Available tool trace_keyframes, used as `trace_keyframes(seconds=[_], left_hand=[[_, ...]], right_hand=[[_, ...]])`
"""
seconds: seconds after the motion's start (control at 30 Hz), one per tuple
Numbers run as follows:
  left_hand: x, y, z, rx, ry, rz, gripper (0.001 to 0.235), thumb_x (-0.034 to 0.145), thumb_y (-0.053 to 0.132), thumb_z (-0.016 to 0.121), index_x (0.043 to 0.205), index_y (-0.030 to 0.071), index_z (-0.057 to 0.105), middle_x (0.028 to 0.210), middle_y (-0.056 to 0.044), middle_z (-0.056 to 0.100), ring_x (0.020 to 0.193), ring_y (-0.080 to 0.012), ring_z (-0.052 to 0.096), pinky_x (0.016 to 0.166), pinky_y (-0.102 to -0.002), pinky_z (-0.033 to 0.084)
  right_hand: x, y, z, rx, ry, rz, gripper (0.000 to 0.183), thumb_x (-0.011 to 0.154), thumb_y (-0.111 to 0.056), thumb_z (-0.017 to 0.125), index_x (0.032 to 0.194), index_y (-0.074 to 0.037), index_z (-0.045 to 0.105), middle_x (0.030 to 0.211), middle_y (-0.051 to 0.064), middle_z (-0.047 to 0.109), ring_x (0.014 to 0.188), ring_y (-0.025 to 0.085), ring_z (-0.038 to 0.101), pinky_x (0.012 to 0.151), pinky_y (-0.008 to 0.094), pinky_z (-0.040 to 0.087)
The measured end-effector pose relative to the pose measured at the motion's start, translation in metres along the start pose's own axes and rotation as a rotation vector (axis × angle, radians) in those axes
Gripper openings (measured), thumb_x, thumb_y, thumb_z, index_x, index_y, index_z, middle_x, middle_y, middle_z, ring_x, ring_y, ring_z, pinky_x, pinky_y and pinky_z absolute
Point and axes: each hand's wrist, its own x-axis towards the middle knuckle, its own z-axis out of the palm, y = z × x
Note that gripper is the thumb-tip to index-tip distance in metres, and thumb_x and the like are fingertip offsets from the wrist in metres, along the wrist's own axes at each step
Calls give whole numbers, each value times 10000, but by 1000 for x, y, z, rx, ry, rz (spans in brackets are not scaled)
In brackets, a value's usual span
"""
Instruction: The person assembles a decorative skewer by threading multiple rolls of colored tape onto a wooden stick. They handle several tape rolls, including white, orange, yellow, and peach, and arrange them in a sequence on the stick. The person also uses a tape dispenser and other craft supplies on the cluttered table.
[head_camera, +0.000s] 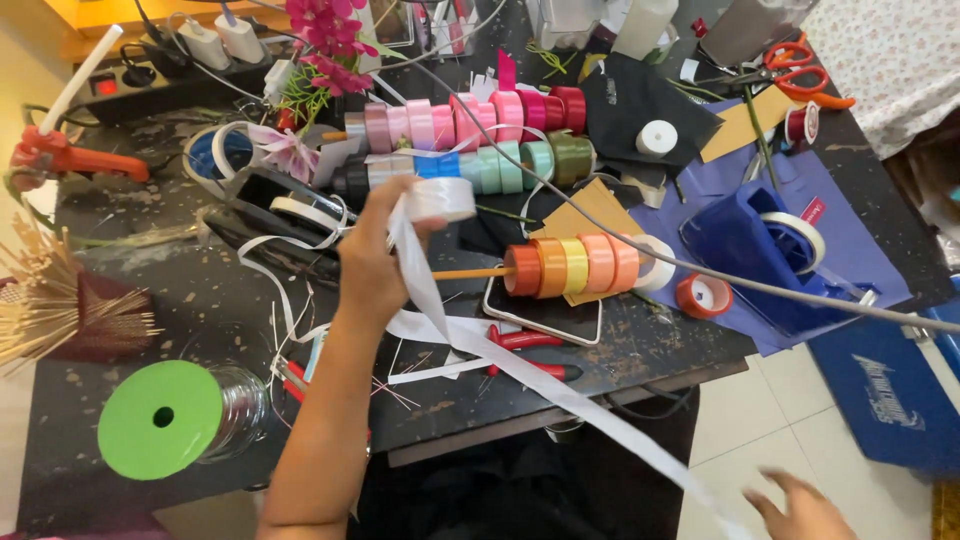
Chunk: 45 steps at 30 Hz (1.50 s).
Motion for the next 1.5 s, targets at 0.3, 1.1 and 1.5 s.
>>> trace_keyframes(seconds=[0.3, 1.1, 1.5], left_hand=[[-1, 31, 10, -21, -114, 232, 384, 906, 94, 739, 1282, 111, 663, 1050, -65, 749, 890, -225, 746, 876, -319, 613], [17, 25, -9, -76, -161, -88, 352, 862, 183, 812, 1191, 137, 696, 766, -37, 723, 728, -172, 723, 717, -294, 586], [14, 23, 4, -463, -193, -441, 196, 960, 180, 709, 1093, 36, 697, 889, -135, 806, 768, -196, 798, 723, -328, 647]], right_hand=[[172, -297, 40, 238, 36, -715, 297, 909, -165, 705, 1197, -96, 732, 1063, 109, 786, 1028, 336, 752, 887, 454, 586], [310, -375, 43, 574, 23, -969, 271, 929, 92, 625, 934, -92, 823, 869, 97, 751, 785, 151, 657, 774, 312, 559], [319, -352, 56, 595, 26, -1071, 320, 826, -126, 835, 1137, -65, 791, 1025, 166, 789, 961, 304, 767, 857, 406, 581]])
